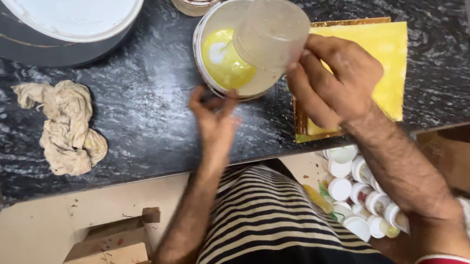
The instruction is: The person pours a yellow liquid onto a rectangular board and spreads it with their hand. They then scoop a white paste from a bucket and spread it over the board with a spatula. Finally, they place another board on top and press it down.
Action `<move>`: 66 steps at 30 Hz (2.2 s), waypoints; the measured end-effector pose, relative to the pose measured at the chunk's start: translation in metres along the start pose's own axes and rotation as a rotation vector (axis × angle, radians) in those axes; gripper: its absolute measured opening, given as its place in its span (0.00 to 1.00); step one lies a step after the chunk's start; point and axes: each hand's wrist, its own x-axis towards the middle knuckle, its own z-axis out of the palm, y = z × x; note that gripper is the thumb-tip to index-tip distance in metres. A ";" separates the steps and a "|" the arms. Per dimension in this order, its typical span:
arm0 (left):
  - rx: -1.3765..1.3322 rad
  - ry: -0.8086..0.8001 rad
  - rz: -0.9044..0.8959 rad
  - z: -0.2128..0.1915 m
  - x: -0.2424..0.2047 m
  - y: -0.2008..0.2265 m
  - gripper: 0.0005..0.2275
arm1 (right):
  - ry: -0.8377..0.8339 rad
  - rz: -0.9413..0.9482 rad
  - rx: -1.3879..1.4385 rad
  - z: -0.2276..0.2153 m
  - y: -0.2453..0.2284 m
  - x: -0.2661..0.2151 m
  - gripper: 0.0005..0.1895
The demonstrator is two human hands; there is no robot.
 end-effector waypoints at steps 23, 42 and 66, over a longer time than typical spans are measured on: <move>0.231 -0.234 0.633 0.120 -0.063 -0.020 0.20 | 0.164 1.768 1.270 -0.042 -0.001 -0.214 0.13; 0.744 -0.249 0.971 0.171 -0.090 -0.008 0.20 | 0.406 1.746 1.293 -0.052 0.015 -0.251 0.16; 0.966 -0.282 1.195 0.169 -0.095 -0.003 0.24 | 0.401 1.737 1.335 -0.056 0.026 -0.256 0.18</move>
